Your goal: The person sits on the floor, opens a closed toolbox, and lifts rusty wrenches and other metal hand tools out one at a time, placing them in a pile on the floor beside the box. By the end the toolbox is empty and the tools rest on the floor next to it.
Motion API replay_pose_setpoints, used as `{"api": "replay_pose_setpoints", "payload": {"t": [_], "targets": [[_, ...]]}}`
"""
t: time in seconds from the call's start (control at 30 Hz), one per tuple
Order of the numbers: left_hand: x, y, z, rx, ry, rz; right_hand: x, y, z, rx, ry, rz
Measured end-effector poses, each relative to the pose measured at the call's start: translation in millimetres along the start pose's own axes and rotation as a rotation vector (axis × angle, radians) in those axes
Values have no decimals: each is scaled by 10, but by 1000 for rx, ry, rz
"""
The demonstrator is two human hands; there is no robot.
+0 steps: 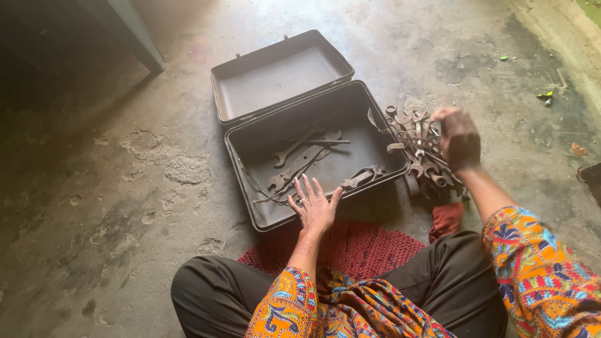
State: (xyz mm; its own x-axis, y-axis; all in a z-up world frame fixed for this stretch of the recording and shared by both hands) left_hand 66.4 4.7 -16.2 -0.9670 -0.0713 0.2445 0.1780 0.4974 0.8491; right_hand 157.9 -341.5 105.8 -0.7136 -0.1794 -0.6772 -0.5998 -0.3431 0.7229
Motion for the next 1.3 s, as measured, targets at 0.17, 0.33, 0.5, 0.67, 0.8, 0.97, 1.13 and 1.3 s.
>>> {"api": "replay_pose_setpoints", "payload": {"t": [0.17,0.33,0.5,0.67,0.8,0.97,1.13,1.3], "targets": [[-15,-11,18,9,-12,-6,382,46,36,55,-36,74],[4,0,-1,14,-17,3,740,-40,-184,154,-123,260],[13,12,13,30,-30,1,900,-228,-323,169,-206,325],[6,-10,7,62,-40,-21,471,-279,-6,67,-157,211],[15,5,10,49,-47,-47,52,-459,626,-93,-93,203],[22,15,3,39,-50,-85,-76,-1040,1367,-142,3,352],[-8,-15,-11,24,-41,-160,109,-1837,1555,-126,3,476],[20,-29,-26,-50,-80,-322,229,-2416,1531,9,71,503]]}}
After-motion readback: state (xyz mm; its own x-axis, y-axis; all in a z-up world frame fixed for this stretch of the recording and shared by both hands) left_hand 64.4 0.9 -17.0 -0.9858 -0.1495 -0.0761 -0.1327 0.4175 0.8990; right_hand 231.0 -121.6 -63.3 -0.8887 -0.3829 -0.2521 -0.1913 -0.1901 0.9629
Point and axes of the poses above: each hand's wrist, its own x-axis away from the middle knuckle, its own y-axis out of the back of the hand, z = x × y, the point moved 7 cm from there along -x, towards the middle knuckle, and after that the axes turned 1 degree about x, right-handed, at the moved point
